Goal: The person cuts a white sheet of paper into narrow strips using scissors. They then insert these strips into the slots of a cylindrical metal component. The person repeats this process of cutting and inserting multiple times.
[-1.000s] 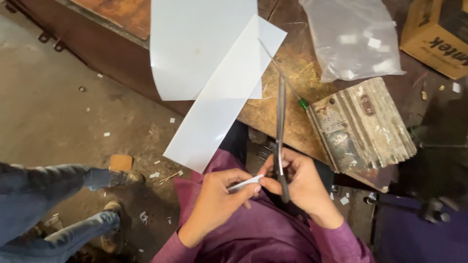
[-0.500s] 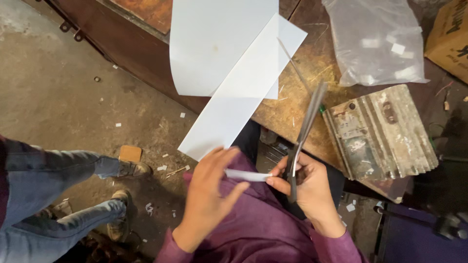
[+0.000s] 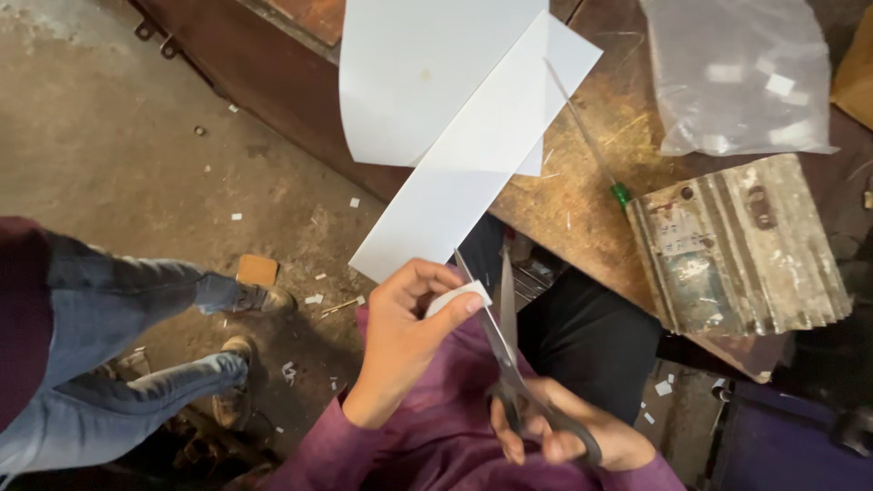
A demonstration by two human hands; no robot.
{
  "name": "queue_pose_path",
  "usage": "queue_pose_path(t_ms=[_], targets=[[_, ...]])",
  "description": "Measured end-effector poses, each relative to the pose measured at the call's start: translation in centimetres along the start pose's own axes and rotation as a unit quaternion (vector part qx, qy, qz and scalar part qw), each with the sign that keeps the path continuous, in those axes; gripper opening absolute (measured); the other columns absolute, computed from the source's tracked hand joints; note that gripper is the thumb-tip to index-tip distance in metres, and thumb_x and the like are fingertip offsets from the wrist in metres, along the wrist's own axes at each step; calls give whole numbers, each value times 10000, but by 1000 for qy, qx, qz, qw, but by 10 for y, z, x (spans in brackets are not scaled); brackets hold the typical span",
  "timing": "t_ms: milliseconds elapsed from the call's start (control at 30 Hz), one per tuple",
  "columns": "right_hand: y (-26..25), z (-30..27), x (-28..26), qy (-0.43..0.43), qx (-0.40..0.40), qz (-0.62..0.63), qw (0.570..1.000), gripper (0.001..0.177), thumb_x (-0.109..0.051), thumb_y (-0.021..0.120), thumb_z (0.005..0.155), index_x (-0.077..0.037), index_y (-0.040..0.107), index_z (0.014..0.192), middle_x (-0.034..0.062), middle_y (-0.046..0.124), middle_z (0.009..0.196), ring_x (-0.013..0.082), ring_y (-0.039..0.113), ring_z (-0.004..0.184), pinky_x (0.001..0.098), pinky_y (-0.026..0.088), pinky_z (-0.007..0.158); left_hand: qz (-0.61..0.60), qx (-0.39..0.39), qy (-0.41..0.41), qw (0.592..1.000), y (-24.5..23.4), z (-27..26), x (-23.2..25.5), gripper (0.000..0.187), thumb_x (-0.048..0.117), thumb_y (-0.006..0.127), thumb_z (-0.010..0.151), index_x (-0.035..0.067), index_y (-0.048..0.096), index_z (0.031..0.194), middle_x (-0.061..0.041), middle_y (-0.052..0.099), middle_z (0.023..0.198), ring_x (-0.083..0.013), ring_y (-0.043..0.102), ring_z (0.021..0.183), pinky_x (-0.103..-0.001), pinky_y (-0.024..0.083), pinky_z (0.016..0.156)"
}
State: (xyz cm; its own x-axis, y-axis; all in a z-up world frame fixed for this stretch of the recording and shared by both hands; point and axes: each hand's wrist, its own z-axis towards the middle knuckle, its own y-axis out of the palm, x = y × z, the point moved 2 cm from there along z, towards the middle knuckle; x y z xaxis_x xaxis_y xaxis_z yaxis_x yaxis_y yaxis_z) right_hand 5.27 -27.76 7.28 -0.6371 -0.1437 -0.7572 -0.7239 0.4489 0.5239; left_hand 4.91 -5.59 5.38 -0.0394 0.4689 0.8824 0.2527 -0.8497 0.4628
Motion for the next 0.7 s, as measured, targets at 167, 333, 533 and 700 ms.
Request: queue_pose_path(t_ms=[167,333,533,700], targets=[[0,-6,-4,0,-17,41,999,763,-553,882,723,59,599,1081,81,604,855,183,617,813,322,507,766,-8,-29,-67,997,1,3,0,173,13,790,884,-45,746,1040,-39,733,914,-62,644,816,-212,514,731],[-8,-11,2,19,34,12,999,670,-448,910,707,60,623,1036,75,621,789,159,617,753,299,504,714,12,-54,-49,997,-2,3,6,144,5,781,891,-57,752,1018,-48,757,937,-71,674,845,-223,544,767],[-27,-18,22,68,113,-21,991,547,-280,944,666,49,662,999,87,651,720,132,597,623,273,472,579,10,-62,-63,996,-2,4,10,145,0,777,892,-51,757,1027,-60,767,953,-85,692,863,-233,559,787],[-33,-18,30,116,121,14,986,535,-235,973,691,102,635,931,116,620,678,176,589,549,303,460,512,13,-59,-78,995,-1,3,6,137,3,768,897,-50,761,1023,-69,775,944,-90,698,847,-236,561,777]])
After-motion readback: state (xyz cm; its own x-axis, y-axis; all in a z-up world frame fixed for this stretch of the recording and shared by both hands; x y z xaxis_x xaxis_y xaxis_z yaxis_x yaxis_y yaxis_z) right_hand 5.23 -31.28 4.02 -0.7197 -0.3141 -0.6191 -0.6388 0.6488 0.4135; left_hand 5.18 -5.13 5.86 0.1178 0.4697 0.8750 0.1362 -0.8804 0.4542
